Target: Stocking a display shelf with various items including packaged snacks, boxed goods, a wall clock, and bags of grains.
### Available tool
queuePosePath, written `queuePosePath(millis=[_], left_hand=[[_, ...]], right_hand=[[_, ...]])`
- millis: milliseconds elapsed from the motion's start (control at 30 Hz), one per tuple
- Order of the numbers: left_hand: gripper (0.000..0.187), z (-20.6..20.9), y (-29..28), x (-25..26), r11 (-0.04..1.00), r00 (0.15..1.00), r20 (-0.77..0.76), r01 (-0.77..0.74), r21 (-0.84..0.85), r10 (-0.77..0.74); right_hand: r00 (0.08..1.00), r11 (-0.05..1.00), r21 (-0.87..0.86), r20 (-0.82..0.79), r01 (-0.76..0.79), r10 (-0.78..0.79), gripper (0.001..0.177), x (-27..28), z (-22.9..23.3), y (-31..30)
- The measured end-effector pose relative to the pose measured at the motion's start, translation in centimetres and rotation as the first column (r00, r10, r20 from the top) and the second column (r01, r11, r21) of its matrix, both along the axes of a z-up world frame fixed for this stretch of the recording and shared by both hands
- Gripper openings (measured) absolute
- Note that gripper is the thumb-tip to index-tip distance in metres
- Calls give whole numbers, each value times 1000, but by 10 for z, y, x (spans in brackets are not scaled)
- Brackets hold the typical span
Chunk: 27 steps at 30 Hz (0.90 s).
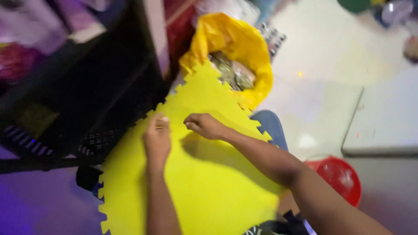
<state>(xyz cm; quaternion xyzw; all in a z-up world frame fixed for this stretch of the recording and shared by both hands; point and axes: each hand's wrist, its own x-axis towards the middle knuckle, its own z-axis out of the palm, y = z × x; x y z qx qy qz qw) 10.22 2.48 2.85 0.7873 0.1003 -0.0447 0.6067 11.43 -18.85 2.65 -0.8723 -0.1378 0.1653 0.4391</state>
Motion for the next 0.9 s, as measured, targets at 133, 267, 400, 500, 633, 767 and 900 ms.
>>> queuePosePath(millis=[133, 267, 400, 500, 633, 767, 900], left_hand=[[34, -58, -75, -29, 931, 990, -126, 11, -366, -61], [33, -100, -99, -41, 892, 982, -190, -78, -446, -9], [33, -90, -101, -44, 875, 972, -230, -143, -463, 37], [34, -96, -104, -42, 857, 970, -233, -174, -485, 66], [34, -101, -105, -44, 863, 965, -245, -199, -465, 90], [34, -102, -104, -44, 848, 964, -242, -216, -483, 108], [34, -97, -104, -45, 857, 968, -233, -194, -478, 89]], right_hand=[[990, 996, -85, 138, 38, -26, 25, 21, -26, -33], [827, 898, 33, 377, 438, -417, 20, 86, -54, -117], [503, 589, 302, 320, 750, -803, 24, 114, -49, -184], [705, 700, -85, 117, 709, -700, 34, 118, -103, -195], [786, 797, -4, 170, 604, -594, 52, 100, -47, -162], [740, 771, -36, 311, 636, -597, 54, 107, -82, -169], [702, 713, -49, 230, 700, -674, 29, 112, -83, -170]])
